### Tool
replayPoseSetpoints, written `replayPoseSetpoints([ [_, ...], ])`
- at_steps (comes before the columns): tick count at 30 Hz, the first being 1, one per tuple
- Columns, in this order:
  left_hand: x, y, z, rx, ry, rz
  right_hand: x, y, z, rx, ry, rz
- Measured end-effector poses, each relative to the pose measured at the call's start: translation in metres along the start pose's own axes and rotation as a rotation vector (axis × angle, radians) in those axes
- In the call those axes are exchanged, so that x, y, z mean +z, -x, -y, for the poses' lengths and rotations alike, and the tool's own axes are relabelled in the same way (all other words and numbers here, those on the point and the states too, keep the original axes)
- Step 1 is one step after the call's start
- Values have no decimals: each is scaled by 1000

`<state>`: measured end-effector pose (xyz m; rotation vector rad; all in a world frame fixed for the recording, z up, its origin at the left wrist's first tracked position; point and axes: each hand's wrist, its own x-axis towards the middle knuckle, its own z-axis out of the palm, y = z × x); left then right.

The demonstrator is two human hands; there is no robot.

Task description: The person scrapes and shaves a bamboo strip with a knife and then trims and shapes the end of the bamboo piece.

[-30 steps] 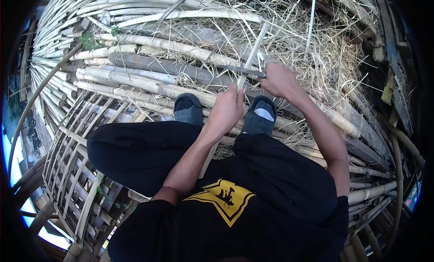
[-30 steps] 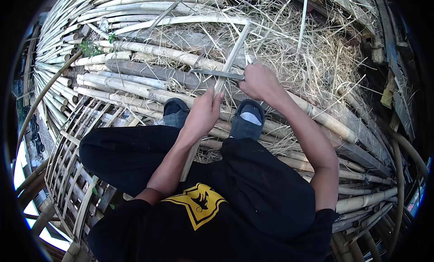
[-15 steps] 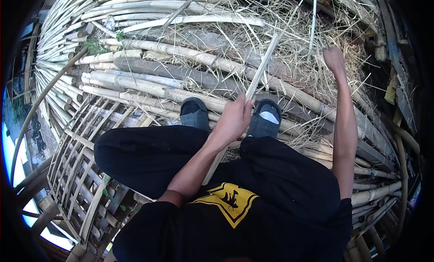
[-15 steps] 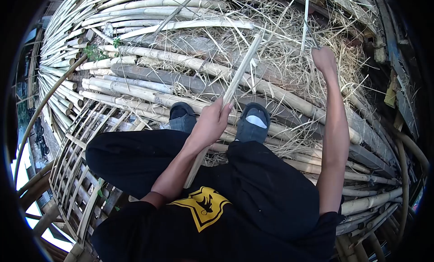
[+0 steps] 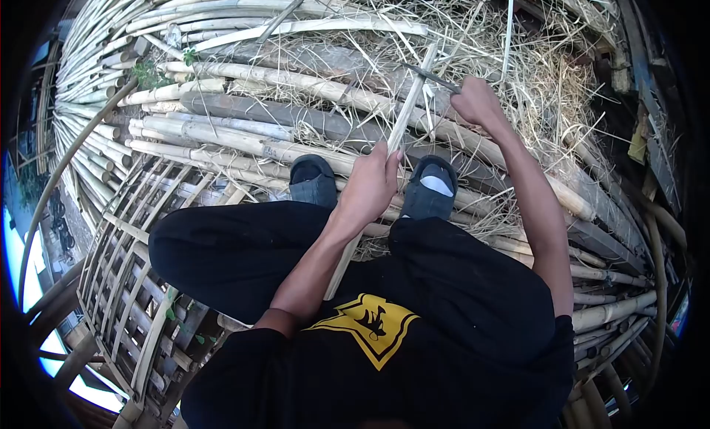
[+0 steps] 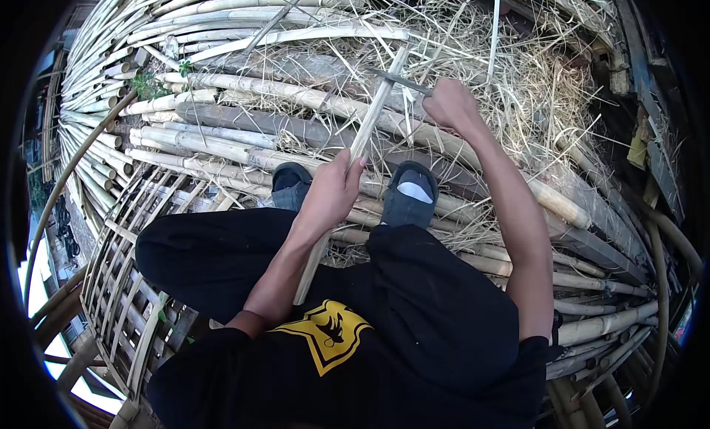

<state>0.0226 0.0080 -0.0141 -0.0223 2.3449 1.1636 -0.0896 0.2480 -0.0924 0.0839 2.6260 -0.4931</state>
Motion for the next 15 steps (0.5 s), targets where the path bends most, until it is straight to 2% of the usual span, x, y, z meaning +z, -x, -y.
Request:
replayPoseSetpoints([
  [2,4,0,-2,22,25,7,-11,-16,-29,183,-64,-112],
  [6,5,2,4,15,61,43,-41,-15,-59,305,-45,-161],
  [9,8,-10,14,39,134,48,-49,22,-17,186,-80,-32],
  [10,3,-11,8,-65,285,123,-46,35,4,132,-64,49],
  [12,-3,-11,1,-207,583,254,-24,55,33,-33,-95,68],
  [15,-3,-7,2,-151,540,243,16,45,36,-107,-178,17],
])
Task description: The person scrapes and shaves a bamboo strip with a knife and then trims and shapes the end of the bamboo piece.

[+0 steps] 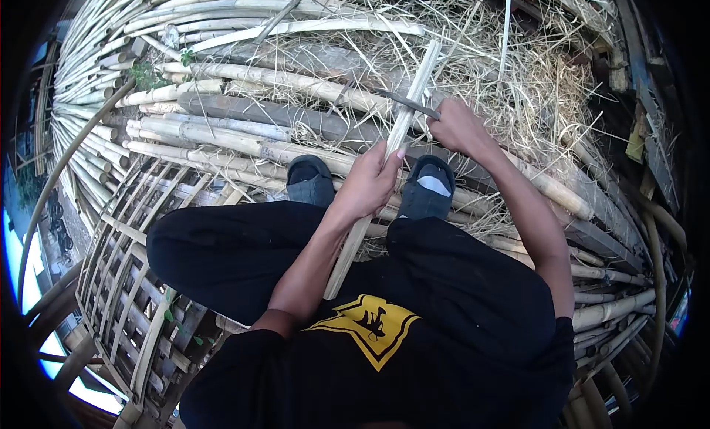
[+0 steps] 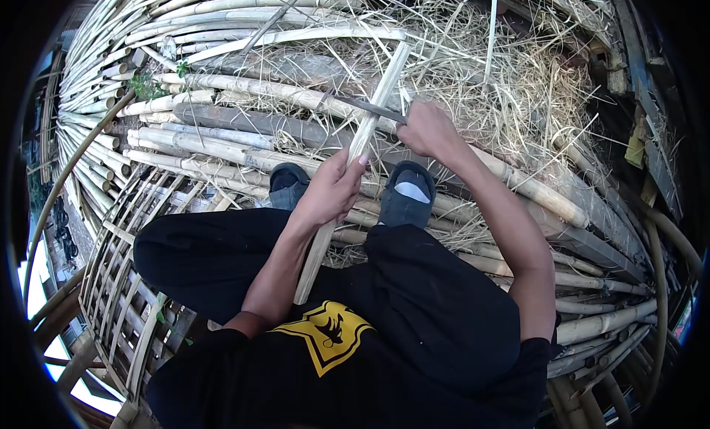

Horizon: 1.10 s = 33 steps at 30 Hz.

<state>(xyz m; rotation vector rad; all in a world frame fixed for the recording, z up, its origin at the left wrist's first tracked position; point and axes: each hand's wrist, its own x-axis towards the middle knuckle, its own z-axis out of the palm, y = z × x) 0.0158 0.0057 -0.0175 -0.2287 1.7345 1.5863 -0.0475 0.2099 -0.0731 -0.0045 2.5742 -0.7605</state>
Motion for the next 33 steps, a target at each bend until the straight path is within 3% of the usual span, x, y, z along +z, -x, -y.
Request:
replayPoseSetpoints([
  [6,-1,0,-3,-48,65,-15,-14,-35,-12,44,178,-24],
  [8,-1,5,-2,-64,79,-24,-17,-42,-18,153,190,-54],
  [12,2,25,-10,-118,129,90,-78,-60,-110,522,64,-243],
  [14,0,16,-5,-96,150,115,-100,-54,-140,525,109,-361],
  [17,2,7,-5,-100,217,134,-103,-27,-94,417,40,-263],
  [22,-2,0,-4,-102,228,132,-16,8,7,93,34,59],
  [26,1,-1,3,-132,211,112,13,-2,0,23,62,129],
  [27,3,1,5,-146,204,104,19,-9,-14,92,39,-26],
  [31,2,19,-9,-189,186,184,-40,-36,-103,542,52,-139],
  [33,5,24,-20,-162,317,260,-66,-27,-141,554,86,-250],
])
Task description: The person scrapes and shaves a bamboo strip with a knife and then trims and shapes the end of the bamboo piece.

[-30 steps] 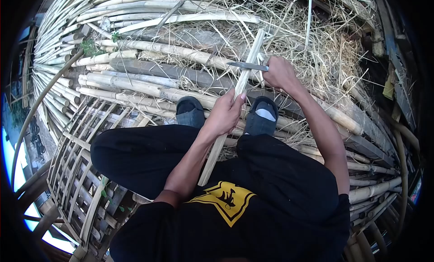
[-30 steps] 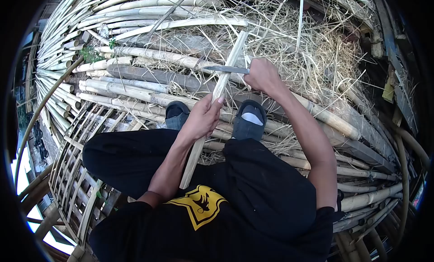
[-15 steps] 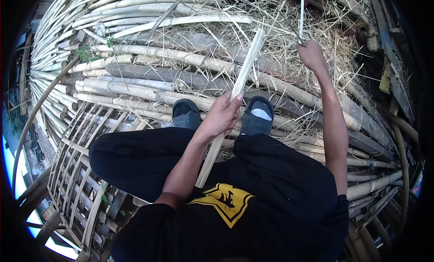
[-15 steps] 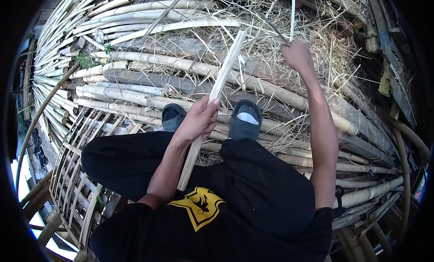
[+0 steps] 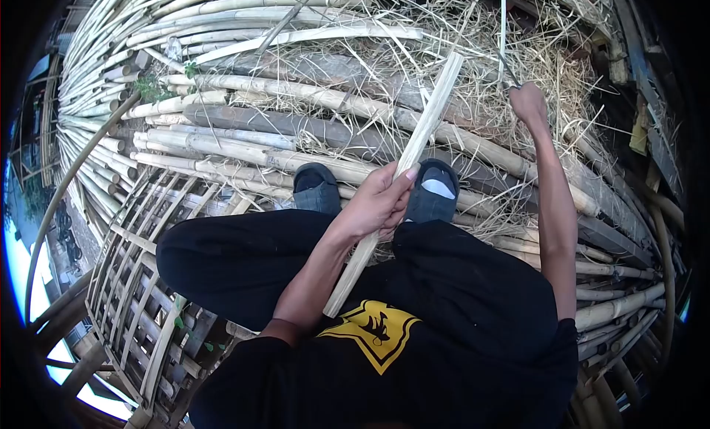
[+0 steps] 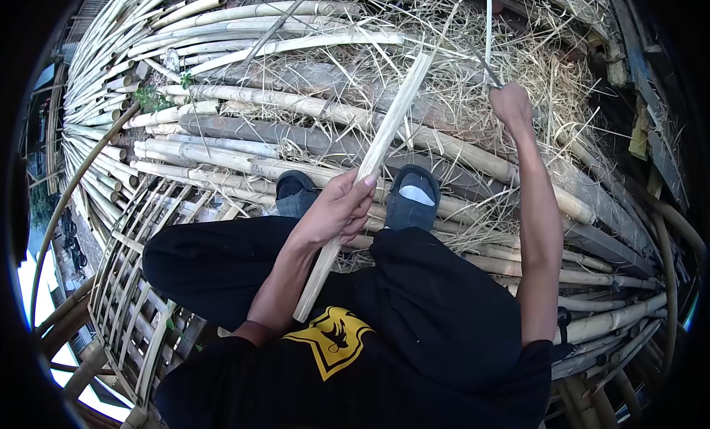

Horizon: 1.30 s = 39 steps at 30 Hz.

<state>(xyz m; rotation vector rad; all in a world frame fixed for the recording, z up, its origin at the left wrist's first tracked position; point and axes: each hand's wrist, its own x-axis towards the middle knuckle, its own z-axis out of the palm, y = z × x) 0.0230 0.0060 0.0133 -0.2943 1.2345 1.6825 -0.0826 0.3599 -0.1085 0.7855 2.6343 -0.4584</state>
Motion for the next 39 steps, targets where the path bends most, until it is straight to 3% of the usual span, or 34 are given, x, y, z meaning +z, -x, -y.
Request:
replayPoseSetpoints([
  [4,-11,-21,5,39,20,-48,-30,46,24,-176,-75,-11],
  [8,-9,-30,7,24,52,-14,-7,113,84,-359,-32,329],
  [11,-11,-30,8,6,55,-21,26,130,97,-448,-73,383],
  [16,-10,-23,13,-22,29,-21,20,84,69,-362,103,211],
  [18,-4,-16,11,-25,33,-14,27,39,31,-115,-77,150],
  [19,-3,-10,5,-33,73,32,10,32,16,-46,70,50],
  [22,-6,-14,4,-25,82,20,-11,3,-34,28,-48,-93],
  [25,-5,-27,9,-6,60,-7,-30,42,-4,-104,-59,5],
  [27,-4,-28,12,-14,73,0,-31,87,38,-223,-87,273],
  [29,-3,-28,8,-9,88,6,-4,112,62,-343,-56,393],
  [32,-3,-26,9,15,78,4,22,124,80,-377,-97,401],
  [35,-4,-18,14,-27,80,-17,24,91,83,-299,-70,277],
  [37,-1,-14,17,-29,53,-19,21,53,61,-130,-47,173],
  [39,-2,-12,10,-10,34,65,11,39,42,-81,-55,94],
])
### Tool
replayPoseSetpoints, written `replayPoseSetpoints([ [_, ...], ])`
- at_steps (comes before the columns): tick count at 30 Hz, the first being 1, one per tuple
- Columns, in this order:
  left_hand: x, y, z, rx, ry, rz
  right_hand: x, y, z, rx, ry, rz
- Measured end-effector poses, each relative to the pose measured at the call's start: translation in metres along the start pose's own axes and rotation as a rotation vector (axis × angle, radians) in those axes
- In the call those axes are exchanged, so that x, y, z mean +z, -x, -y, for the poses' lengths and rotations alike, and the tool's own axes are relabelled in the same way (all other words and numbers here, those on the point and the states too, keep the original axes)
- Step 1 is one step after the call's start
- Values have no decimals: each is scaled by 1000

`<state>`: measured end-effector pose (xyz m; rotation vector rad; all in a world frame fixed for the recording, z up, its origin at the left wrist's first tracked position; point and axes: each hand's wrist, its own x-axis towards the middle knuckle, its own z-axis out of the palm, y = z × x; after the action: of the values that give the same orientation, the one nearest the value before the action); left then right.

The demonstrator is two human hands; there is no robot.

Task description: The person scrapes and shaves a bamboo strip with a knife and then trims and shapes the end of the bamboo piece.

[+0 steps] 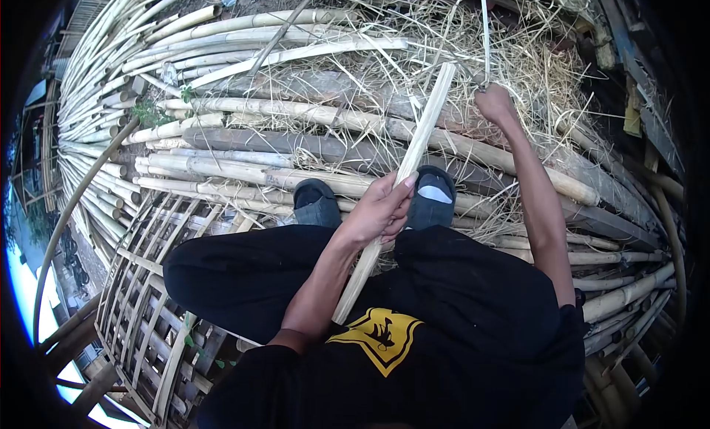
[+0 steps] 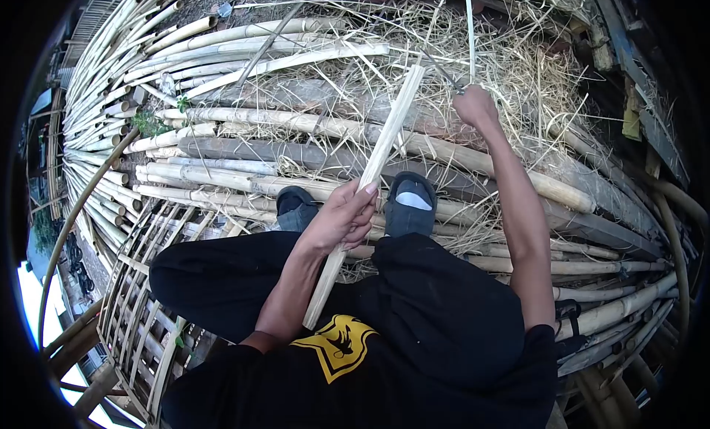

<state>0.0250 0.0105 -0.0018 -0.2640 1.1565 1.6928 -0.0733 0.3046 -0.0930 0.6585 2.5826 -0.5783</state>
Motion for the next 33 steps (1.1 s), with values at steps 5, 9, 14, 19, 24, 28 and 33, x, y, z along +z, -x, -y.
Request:
replayPoseSetpoints([
  [5,-12,-10,-1,68,-111,-154,-12,31,17,-129,-53,111],
  [9,-2,-15,4,96,-233,-178,3,83,57,-327,60,262],
  [14,-2,-15,14,61,-282,-251,30,53,48,-394,63,234],
  [19,-5,-12,18,105,-359,-251,11,-13,-2,-66,68,1],
  [24,-6,-15,13,86,-365,-279,-23,-6,-8,12,-48,-13],
  [28,-16,-25,24,196,-600,-381,4,63,41,-287,68,286],
  [33,-10,-22,23,274,-884,-489,37,68,51,-455,102,286],
])
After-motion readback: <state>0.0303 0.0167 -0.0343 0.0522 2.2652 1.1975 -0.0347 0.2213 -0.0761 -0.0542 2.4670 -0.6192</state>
